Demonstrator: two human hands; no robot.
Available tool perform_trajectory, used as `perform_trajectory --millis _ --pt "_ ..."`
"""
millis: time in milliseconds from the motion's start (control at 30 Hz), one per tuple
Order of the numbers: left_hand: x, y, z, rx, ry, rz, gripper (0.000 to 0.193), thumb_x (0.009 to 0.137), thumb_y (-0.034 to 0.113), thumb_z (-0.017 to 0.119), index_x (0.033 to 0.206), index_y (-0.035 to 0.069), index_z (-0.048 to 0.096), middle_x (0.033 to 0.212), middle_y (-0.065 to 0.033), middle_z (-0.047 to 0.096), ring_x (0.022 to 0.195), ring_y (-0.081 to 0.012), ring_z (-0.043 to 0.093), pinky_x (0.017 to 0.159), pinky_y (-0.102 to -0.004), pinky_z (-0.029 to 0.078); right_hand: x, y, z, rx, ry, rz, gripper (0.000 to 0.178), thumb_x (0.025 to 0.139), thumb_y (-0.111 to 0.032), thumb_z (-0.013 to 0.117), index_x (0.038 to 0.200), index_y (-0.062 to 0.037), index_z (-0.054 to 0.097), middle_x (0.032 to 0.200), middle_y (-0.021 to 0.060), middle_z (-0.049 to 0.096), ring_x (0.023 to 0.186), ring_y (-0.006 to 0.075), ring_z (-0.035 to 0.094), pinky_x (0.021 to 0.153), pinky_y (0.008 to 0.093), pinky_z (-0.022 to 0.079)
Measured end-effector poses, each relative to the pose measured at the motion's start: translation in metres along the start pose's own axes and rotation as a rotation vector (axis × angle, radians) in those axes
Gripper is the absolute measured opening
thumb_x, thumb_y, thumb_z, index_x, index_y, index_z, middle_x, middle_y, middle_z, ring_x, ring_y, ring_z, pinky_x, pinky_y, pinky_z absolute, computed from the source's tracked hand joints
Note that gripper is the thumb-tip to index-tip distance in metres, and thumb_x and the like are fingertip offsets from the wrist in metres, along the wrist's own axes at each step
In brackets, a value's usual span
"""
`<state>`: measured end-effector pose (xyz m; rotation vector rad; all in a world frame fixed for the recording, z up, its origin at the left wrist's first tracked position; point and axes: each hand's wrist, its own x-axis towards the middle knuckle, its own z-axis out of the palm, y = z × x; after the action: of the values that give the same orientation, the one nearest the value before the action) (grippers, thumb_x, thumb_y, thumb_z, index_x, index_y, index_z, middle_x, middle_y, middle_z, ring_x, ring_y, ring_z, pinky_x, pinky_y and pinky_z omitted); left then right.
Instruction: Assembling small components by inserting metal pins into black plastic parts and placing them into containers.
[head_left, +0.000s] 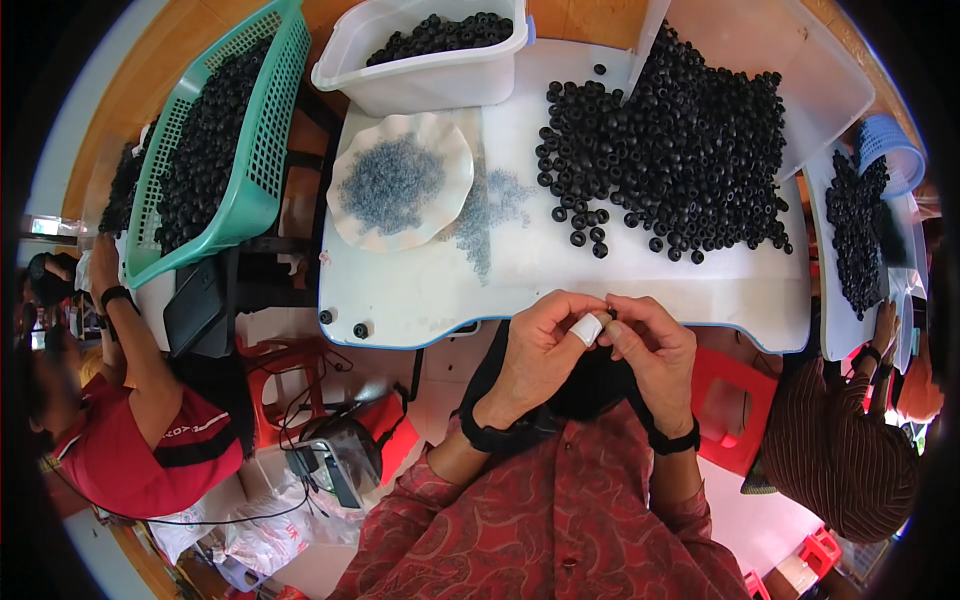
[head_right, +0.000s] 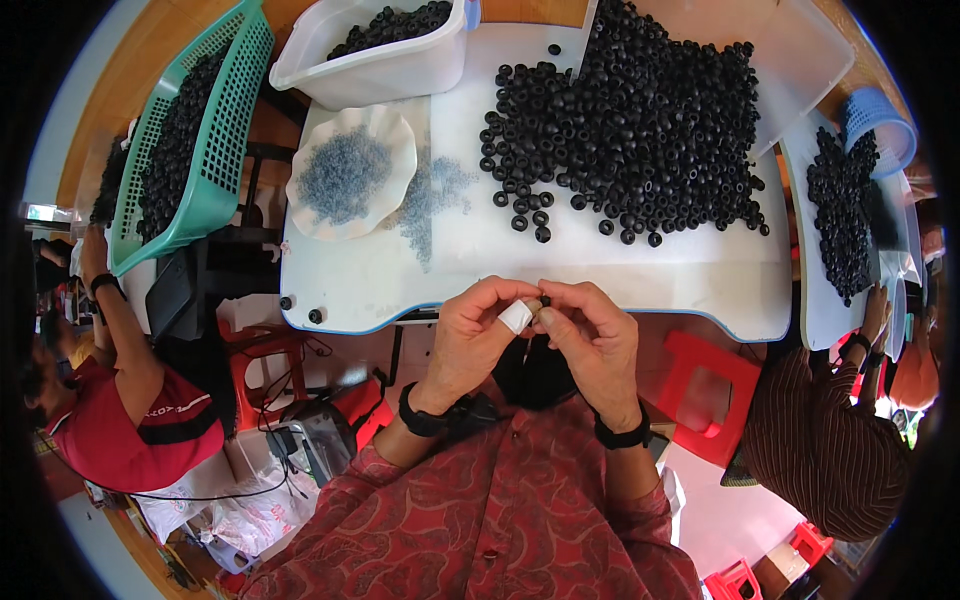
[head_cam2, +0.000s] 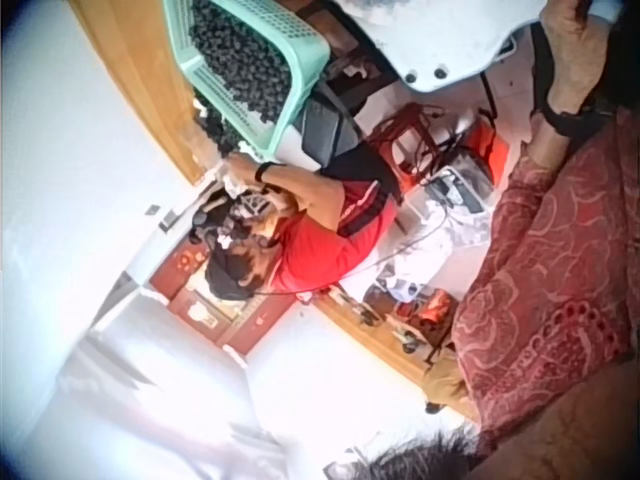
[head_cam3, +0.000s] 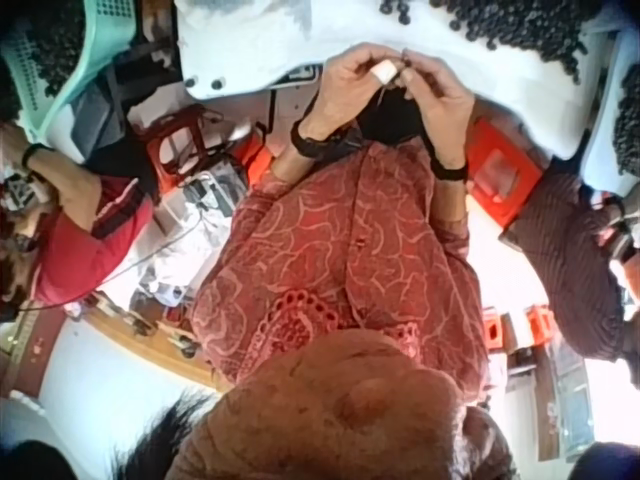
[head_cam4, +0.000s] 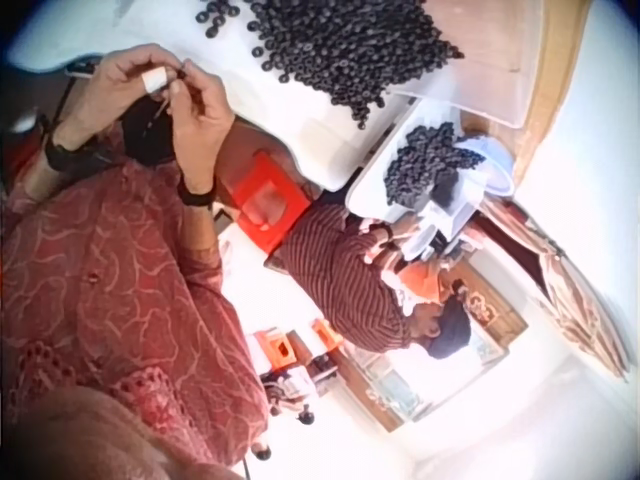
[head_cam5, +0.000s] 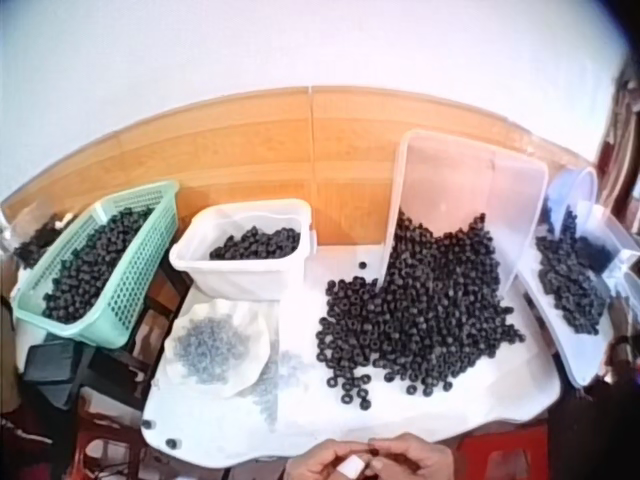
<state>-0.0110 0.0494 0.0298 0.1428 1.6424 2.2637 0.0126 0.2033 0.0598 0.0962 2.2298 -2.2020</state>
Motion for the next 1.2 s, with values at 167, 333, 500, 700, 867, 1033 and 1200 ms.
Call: perform_trajectory --millis 167,333,500,700,867,1033,1200 --pt "0.003 0.008 0.003 0.070 -0.002 -0.082 0.019 0.095 0.006 0.057 0.111 -0.002 0.062 0.097 -0.0052 0.065 0.082 -0.0086 0.061 0.072 -0.0222 0.053 0.000 0.008 -0.004 -0.098 0.029 -0.065 0.024 0.085 0.003 0.067 0.108 -0.0010 0.066 0.087 0.0034 0.062 0.077 0.0078 0.061 0.066 0.0202 0.049" --pt "0.001 0.003 0.003 -0.002 -0.010 -0.047 0.019 0.095 0.006 0.056 0.110 -0.002 0.064 0.096 -0.0048 0.065 0.080 -0.0086 0.061 0.071 -0.0219 0.052 0.001 0.007 -0.004 -0.157 0.058 -0.083 0.022 0.084 0.004 0.067 0.106 -0.0005 0.066 0.086 0.0039 0.062 0.077 0.0081 0.061 0.069 0.0210 0.049" --pt "0.005 0.002 0.004 0.062 0.007 -0.006 0.017 0.094 0.005 0.057 0.107 -0.001 0.066 0.095 -0.0033 0.065 0.081 -0.0083 0.061 0.070 -0.0214 0.052 0.003 0.011 -0.003 -0.171 0.095 -0.085 0.022 0.086 0.004 0.063 0.108 0.0006 0.065 0.087 0.0037 0.062 0.077 0.0078 0.061 0.069 0.0208 0.049" --pt "0.033 -0.003 0.004 0.616 0.224 0.369 0.019 0.081 -0.002 0.063 0.099 0.002 0.066 0.083 -0.0100 0.059 0.064 -0.0191 0.059 0.055 -0.0303 0.046 0.005 0.020 -0.007 -0.011 0.158 0.050 0.017 0.091 -0.003 0.059 0.108 -0.0009 0.063 0.086 0.0026 0.063 0.073 0.0061 0.061 0.058 0.0188 0.047" --pt "0.051 -0.003 0.010 0.916 0.315 0.523 0.022 0.079 0.000 0.066 0.102 0.003 0.066 0.084 -0.0108 0.058 0.065 -0.0248 0.059 0.056 -0.0335 0.047 0.005 0.022 -0.008 -0.013 0.162 0.114 0.017 0.092 -0.006 0.061 0.108 -0.0006 0.063 0.086 0.0032 0.064 0.070 0.0065 0.061 0.057 0.0185 0.046" --pt "0.061 -0.004 0.019 1.093 0.315 0.480 0.022 0.078 0.008 0.069 0.100 0.004 0.065 0.085 -0.0101 0.055 0.076 -0.0278 0.058 0.060 -0.0387 0.048 0.006 0.026 -0.010 0.006 0.175 0.088 0.018 0.093 -0.005 0.060 0.110 0.0003 0.063 0.088 0.0047 0.065 0.069 0.0072 0.060 0.057 0.0187 0.046" --pt "0.060 -0.005 0.021 1.150 0.295 0.467 0.024 0.076 0.007 0.068 0.099 0.005 0.063 0.089 -0.0104 0.054 0.084 -0.0292 0.057 0.063 -0.0397 0.049 0.006 0.032 -0.013 0.058 0.166 0.060 0.020 0.094 -0.004 0.057 0.113 0.0018 0.061 0.094 0.0083 0.066 0.071 0.0083 0.061 0.059 0.0191 0.047"
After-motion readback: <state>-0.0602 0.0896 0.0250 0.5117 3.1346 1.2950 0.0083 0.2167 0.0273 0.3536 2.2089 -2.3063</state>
